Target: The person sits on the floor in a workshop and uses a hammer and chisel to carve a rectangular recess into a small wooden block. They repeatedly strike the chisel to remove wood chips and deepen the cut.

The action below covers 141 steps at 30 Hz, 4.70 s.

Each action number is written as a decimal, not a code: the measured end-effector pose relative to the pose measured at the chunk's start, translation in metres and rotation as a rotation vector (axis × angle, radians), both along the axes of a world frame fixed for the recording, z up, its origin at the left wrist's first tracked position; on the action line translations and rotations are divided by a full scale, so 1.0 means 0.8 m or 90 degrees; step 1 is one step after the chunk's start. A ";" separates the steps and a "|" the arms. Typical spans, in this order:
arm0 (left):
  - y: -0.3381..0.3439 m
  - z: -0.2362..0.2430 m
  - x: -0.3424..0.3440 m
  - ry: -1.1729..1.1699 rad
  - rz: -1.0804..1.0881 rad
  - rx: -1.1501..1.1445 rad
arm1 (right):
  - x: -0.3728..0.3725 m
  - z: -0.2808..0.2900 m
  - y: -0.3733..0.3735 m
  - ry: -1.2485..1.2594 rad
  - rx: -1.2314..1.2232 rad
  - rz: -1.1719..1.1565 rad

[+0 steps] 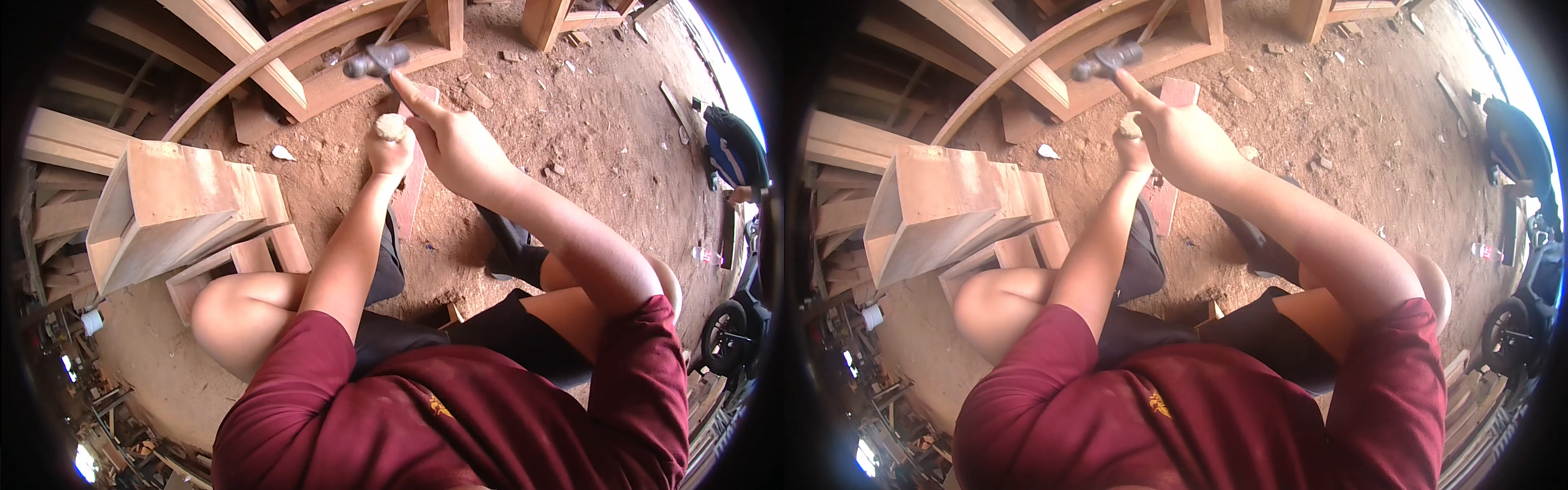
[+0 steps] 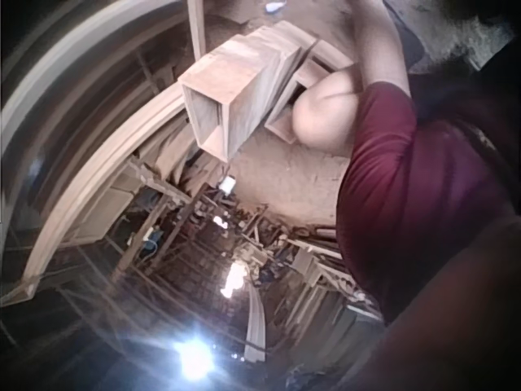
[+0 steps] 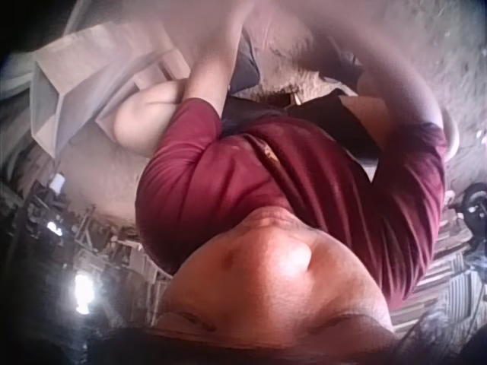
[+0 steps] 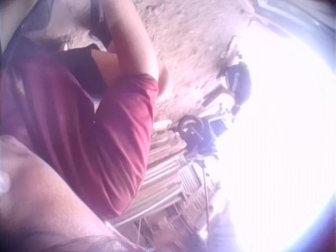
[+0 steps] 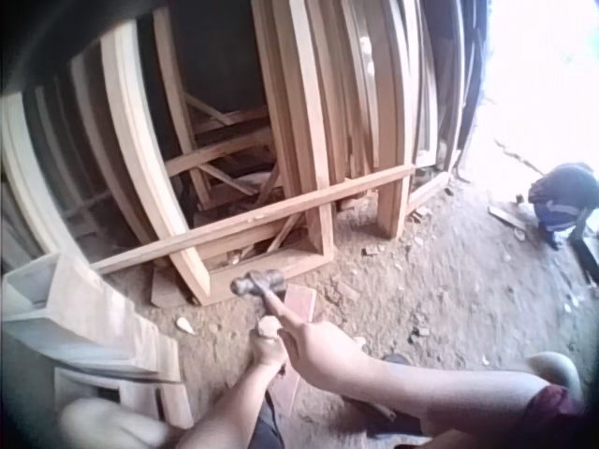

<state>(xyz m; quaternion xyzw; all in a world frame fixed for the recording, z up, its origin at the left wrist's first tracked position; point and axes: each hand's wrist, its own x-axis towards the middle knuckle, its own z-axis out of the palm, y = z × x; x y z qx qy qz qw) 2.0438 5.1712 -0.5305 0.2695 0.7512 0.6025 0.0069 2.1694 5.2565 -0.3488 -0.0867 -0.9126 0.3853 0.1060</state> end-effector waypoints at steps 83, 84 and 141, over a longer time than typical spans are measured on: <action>0.005 0.007 0.004 -0.008 0.021 0.062 | -0.003 0.042 0.036 -0.110 0.027 -0.044; 0.004 0.008 0.003 0.002 0.024 0.061 | -0.002 0.042 0.035 -0.112 0.020 -0.039; 0.002 0.009 -0.003 0.018 0.037 0.068 | -0.001 0.063 0.013 -0.043 0.001 0.019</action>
